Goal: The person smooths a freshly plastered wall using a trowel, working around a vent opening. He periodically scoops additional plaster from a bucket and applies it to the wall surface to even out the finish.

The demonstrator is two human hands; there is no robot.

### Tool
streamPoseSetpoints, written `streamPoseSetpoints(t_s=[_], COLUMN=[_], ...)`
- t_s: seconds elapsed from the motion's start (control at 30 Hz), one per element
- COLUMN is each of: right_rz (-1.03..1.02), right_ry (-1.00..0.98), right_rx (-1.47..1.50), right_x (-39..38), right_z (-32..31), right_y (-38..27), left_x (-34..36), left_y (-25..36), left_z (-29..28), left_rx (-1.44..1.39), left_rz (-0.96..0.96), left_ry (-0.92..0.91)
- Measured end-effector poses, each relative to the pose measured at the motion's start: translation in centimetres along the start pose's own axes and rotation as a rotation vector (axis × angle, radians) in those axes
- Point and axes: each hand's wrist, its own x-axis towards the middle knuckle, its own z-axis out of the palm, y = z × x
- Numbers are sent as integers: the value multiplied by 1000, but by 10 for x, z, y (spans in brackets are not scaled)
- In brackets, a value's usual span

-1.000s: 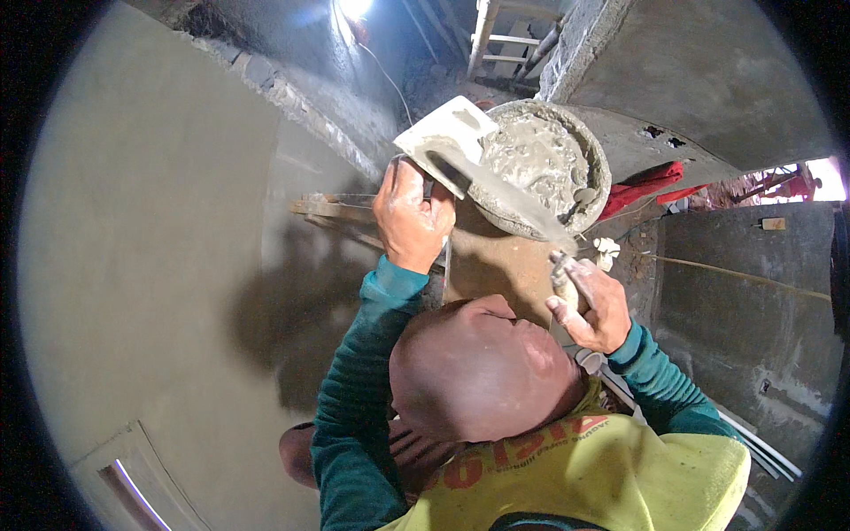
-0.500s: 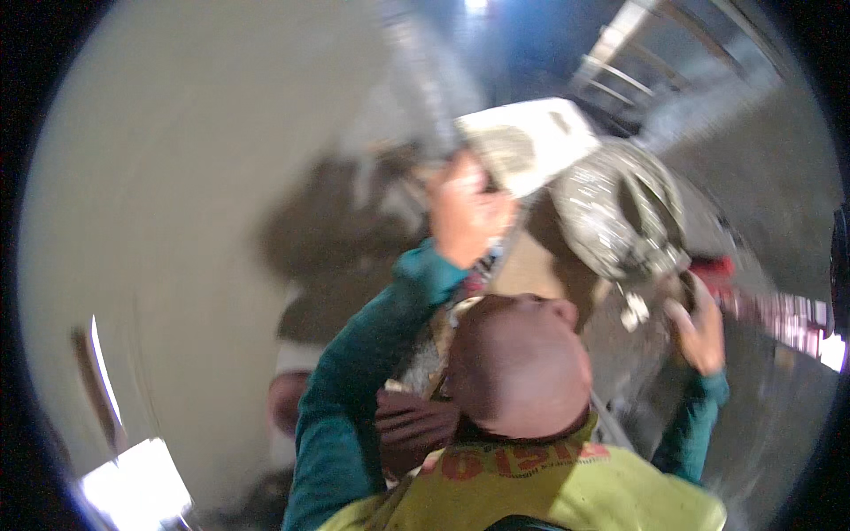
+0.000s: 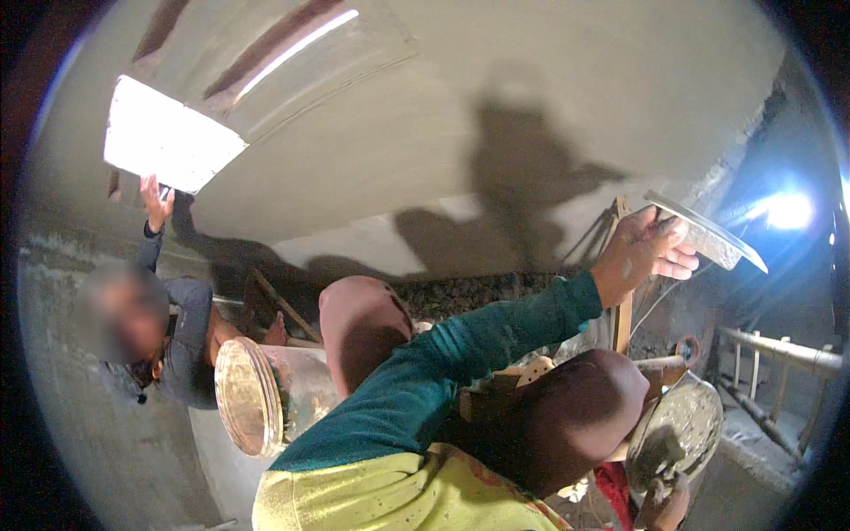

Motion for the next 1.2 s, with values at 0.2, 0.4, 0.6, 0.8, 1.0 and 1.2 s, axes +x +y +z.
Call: streamPoseSetpoints(t_s=[0.2, 0.4, 0.6, 0.8, 1.0, 1.2], right_rz=[-98, -640, -695, -747, -744, -739], right_ry=[217, 275, 253, 347, 432, 334], right_rx=[501, 1031, 1225, 1053, 898, 893], right_x=[124, 205, 237, 231, 220, 230], right_z=[-65, -68, -55, -63, -58, -53], right_y=[-177, -338, -436, -473, -513, -555], left_x=[5, -27, -43, -65, -83, -102], left_y=[48, 100, 132, 160, 164, 193], left_z=[3, 0, -35, -59, -92, -107], left_rx=[-97, -156, -322, -389, -394, -183], left_rz=[-74, -143, -130, -171, -126, -84], left_ry=[-45, -111, -49, -23, 29, 81])
